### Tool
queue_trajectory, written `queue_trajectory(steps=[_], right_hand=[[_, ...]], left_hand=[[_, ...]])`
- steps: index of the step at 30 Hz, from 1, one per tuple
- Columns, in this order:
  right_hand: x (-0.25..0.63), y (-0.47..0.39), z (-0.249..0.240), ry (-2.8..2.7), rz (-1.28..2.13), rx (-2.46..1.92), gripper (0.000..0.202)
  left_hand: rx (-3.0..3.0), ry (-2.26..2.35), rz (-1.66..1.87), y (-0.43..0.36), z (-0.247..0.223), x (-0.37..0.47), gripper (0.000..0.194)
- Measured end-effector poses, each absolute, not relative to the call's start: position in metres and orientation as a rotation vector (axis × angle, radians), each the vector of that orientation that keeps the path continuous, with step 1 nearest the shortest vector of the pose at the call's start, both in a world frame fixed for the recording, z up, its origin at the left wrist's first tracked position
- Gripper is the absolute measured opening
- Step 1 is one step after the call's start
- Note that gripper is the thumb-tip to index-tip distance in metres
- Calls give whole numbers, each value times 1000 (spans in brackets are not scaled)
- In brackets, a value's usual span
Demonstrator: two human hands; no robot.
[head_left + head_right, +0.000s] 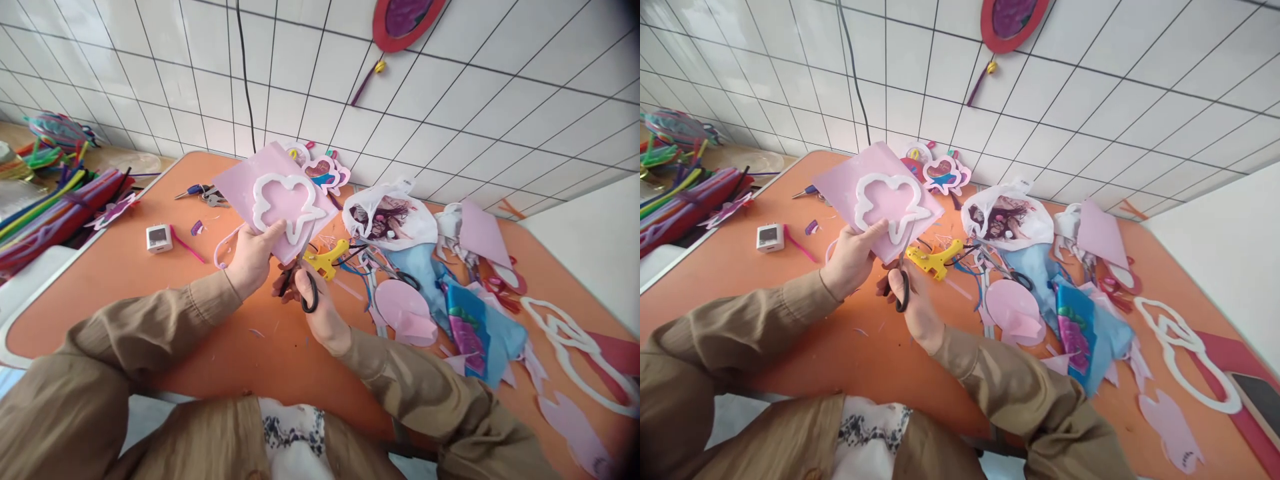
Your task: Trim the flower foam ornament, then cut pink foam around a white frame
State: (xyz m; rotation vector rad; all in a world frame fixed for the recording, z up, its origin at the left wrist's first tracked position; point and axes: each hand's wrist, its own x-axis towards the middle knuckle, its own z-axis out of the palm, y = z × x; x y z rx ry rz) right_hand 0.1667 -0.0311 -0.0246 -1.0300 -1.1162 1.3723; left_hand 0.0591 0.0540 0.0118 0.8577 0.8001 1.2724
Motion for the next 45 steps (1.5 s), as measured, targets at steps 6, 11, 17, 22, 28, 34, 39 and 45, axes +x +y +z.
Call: queue_trajectory(steps=[6,11,17,22,28,34,39,45], right_hand=[[170,-28,-31,-1155,1344,-1102,59],[172,-27,-29,-1202,1348,-1075,56],[171,-27,-29,-1219,1313,-1091,53],[171,-28,-31,-1224,1308,-1098,54],[172,-28,-34,-1237,1305,-1081,54],[170,-30,-34,-1227,1311,-1082,52],[169,-31,-33,-1220,1318,-1083,51],[168,-32,-34,-1202,1344,-1091,52]], left_hand=[[792,799,1301,59,5,60,28],[773,781,1321,60,6,62,29],[756,856,1295,60,2,60,32],[701,864,1300,61,1,62,34],[675,842,1260,62,2,61,37],[639,845,1254,61,2,60,37],[635,850,1252,61,2,61,36],[656,853,1253,61,1,61,35]])
